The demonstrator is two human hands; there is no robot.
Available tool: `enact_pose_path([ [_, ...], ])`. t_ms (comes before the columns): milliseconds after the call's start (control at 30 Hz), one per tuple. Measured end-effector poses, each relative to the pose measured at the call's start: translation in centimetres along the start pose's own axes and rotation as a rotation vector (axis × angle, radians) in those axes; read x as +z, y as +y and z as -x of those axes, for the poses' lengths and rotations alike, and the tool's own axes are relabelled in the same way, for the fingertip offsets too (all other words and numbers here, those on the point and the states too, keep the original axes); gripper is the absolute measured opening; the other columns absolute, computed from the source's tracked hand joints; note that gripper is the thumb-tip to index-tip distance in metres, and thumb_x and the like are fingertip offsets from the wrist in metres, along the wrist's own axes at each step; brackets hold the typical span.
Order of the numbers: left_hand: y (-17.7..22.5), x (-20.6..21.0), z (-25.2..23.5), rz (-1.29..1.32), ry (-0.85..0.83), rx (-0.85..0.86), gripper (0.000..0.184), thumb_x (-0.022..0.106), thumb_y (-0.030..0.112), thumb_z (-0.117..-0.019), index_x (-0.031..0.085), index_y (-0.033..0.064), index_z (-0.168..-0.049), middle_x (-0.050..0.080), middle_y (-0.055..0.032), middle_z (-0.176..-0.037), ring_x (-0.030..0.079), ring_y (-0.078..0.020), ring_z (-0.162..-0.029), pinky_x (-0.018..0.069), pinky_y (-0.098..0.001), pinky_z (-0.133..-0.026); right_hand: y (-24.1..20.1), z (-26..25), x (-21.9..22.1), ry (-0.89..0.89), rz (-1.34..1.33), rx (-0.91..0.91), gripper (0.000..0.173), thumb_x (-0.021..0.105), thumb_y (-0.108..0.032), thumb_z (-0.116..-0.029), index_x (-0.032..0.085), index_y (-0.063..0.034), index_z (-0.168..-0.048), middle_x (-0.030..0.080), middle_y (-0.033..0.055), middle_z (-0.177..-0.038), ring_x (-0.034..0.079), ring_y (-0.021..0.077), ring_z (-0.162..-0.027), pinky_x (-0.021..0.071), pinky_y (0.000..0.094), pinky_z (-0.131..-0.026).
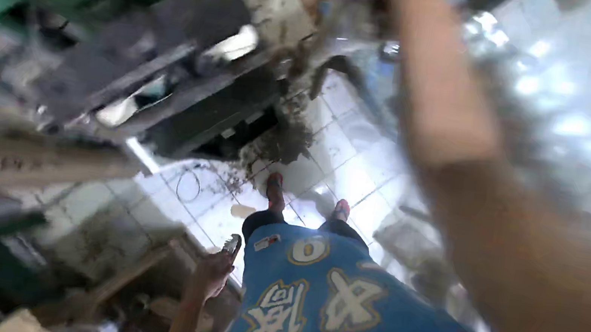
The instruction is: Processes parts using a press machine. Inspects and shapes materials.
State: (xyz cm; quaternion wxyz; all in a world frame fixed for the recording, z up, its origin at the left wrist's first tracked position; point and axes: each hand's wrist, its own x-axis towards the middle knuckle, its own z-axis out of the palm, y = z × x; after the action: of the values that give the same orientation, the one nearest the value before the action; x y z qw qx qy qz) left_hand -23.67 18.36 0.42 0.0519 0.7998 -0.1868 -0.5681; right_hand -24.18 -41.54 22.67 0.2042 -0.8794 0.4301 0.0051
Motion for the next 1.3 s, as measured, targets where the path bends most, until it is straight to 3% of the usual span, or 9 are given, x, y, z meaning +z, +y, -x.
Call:
enact_pose_path([
  [167,17.2,-2.3,-2.4,-0.288,0.234,0.284,0.048,0.068,0.026,-0.0978,0.060,0.0031,-0.139,0.065,-0.0227,-0.131,0.063,-0.0355,-0.123,0.0484,-0.0544,-0.108,7.0,13.9,2.1,-0.094,0.051,0.016,0.057,0.066,-0.052,-0.0908,0.069,-0.0041,-0.121,0.065,0.0251,-0.125,0.062,0.0466,-0.115,0.0498,0.0692,-0.085],
  [300,33.4,-4.0,-5.6,-0.394,0.307,0.644,0.038,0.067,0.024,-0.0989,0.066,0.0059,-0.132,0.065,-0.0187,-0.133,0.063,-0.0306,-0.121,0.0506,-0.0523,-0.106,22.2,27.3,15.2,-0.097,-0.279,0.298,0.073,0.066,-0.067,-0.0885,0.056,-0.0216,-0.146,0.062,0.0214,-0.135,0.060,0.0456,-0.121,0.0484,0.0717,-0.095],
  [467,53.5,-4.3,-11.5,-0.646,0.381,0.891,0.038,0.068,0.029,-0.0987,0.066,0.0100,-0.131,0.065,-0.0181,-0.129,0.065,-0.0315,-0.117,0.0530,-0.0552,-0.101,36.2,34.3,31.6,-0.276,-0.399,0.704,0.061,0.057,-0.058,-0.0968,0.066,-0.0072,-0.130,0.064,0.0243,-0.131,0.058,0.0473,-0.123,0.0462,0.0715,-0.096],
  [633,69.0,-2.9,-17.8,-0.868,0.475,0.929,0.035,0.063,0.032,-0.0992,0.068,0.0109,-0.127,0.065,-0.0193,-0.130,0.062,-0.0357,-0.121,0.0474,-0.0596,-0.104,39.5,32.6,35.2,-0.226,-0.483,1.010,0.069,0.051,-0.075,-0.0926,0.075,-0.0132,-0.111,0.072,0.0166,-0.117,0.064,0.0405,-0.117,0.0462,0.0665,-0.100],
  [733,72.8,-2.1,-21.5,-0.990,0.478,0.922,0.032,0.064,0.033,-0.0990,0.072,0.0132,-0.123,0.066,-0.0136,-0.130,0.063,-0.0295,-0.121,0.0478,-0.0549,-0.107,42.1,32.8,38.6,-0.223,-0.524,1.029,0.069,0.048,-0.076,-0.0929,0.075,-0.0172,-0.116,0.072,0.0137,-0.119,0.064,0.0372,-0.119,0.0466,0.0643,-0.101],
  [900,72.0,-0.2,-23.3,-1.173,0.373,0.761,0.050,0.058,0.048,-0.1020,0.070,0.0015,-0.116,0.059,-0.0253,-0.137,0.061,-0.0436,-0.123,0.0458,-0.0665,-0.104,42.7,33.5,40.3,-0.222,-0.599,1.043,0.067,0.049,-0.074,-0.0939,0.074,-0.0163,-0.117,0.072,0.0150,-0.118,0.065,0.0390,-0.117,0.0467,0.0665,-0.100],
  [1033,73.3,-0.4,-23.3,-1.157,0.396,0.758,0.027,0.068,0.020,-0.0950,0.073,0.0051,-0.116,0.068,-0.0223,-0.125,0.064,-0.0421,-0.118,0.0466,-0.0667,-0.102,41.8,33.4,38.4,-0.209,-0.644,1.010,0.061,0.053,-0.067,-0.0960,0.072,-0.0153,-0.122,0.070,0.0154,-0.124,0.062,0.0376,-0.122,0.0451,0.0642,-0.104],
  [1200,73.4,-1.2,-22.4,-0.965,0.339,0.772,0.027,0.075,0.018,-0.0928,0.074,0.0064,-0.117,0.073,-0.0200,-0.113,0.069,-0.0360,-0.107,0.0500,-0.0623,-0.099,38.9,34.6,31.9,-0.141,-0.558,0.841,0.046,0.055,-0.054,-0.0990,0.074,-0.0155,-0.116,0.071,0.0129,-0.121,0.064,0.0364,-0.118,0.0498,0.0610,-0.096],
  [1300,73.0,-0.2,-21.4,-0.938,0.310,0.732,0.043,0.073,0.022,-0.0957,0.062,0.0051,-0.134,0.064,-0.0259,-0.129,0.062,-0.0421,-0.121,0.0452,-0.0637,-0.106,40.1,37.8,31.6,-0.119,-0.621,0.613,0.051,0.055,-0.046,-0.1020,0.061,-0.0166,-0.143,0.059,0.0117,-0.146,0.052,0.0351,-0.136,0.0385,0.0596,-0.112],
])
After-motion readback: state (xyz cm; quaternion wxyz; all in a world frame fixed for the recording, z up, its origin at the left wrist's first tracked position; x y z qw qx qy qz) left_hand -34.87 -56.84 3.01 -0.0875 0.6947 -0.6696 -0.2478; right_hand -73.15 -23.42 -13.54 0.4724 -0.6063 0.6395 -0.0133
